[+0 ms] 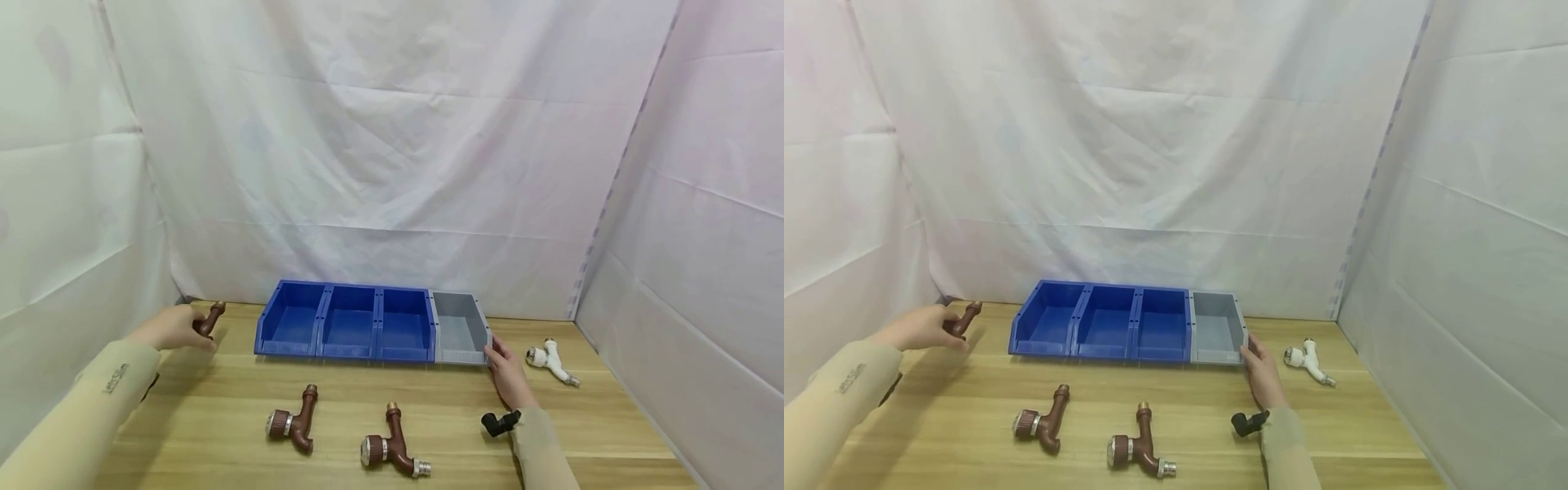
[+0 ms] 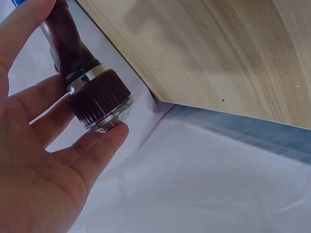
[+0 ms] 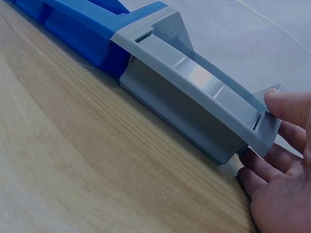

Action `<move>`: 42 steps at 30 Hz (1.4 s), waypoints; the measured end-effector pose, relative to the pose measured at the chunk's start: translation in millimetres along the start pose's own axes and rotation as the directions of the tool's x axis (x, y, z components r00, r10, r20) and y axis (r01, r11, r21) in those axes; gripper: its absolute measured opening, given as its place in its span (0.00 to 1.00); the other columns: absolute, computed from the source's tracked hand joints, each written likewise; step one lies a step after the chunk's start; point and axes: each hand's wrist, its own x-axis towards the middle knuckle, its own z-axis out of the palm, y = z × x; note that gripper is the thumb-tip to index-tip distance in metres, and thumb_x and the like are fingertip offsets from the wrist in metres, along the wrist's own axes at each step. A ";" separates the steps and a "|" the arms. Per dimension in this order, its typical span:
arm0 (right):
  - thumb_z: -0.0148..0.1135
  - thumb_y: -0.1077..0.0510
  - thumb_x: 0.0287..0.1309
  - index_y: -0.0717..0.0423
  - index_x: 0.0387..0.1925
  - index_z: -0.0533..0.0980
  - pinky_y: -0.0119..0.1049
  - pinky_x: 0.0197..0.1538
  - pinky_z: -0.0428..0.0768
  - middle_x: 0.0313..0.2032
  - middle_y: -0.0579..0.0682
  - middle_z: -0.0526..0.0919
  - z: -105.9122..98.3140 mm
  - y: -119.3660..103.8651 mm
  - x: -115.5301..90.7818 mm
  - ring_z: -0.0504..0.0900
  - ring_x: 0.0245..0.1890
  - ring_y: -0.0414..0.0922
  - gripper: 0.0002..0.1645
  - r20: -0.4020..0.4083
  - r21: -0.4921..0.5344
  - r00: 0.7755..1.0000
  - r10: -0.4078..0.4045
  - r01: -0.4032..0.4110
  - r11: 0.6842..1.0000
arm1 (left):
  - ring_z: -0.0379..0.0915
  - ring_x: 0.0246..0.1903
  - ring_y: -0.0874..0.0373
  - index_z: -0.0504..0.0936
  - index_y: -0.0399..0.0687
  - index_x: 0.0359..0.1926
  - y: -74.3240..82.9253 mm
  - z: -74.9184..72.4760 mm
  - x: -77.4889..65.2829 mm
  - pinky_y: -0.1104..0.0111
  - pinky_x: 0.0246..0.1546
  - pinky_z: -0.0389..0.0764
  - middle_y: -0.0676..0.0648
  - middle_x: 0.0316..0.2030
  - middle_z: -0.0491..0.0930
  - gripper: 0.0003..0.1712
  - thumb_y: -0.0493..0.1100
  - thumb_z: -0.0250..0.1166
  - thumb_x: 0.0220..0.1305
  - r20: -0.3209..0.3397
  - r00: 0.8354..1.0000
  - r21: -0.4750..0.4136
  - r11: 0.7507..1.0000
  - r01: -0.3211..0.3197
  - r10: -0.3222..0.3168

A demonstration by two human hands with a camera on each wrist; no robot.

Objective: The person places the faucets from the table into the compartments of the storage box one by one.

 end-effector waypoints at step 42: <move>0.46 0.59 0.74 0.63 0.75 0.43 0.44 0.71 0.50 0.74 0.61 0.44 -0.1 -0.4 -2.5 0.46 0.73 0.51 0.37 -0.028 -0.089 1.000 -0.004 0.002 0.996 | 0.65 0.24 0.56 0.74 0.50 0.24 28.2 -16.6 10.7 0.62 0.28 0.63 0.54 0.21 0.70 0.23 0.60 0.74 0.47 -0.021 1.000 0.065 0.998 -0.016 0.018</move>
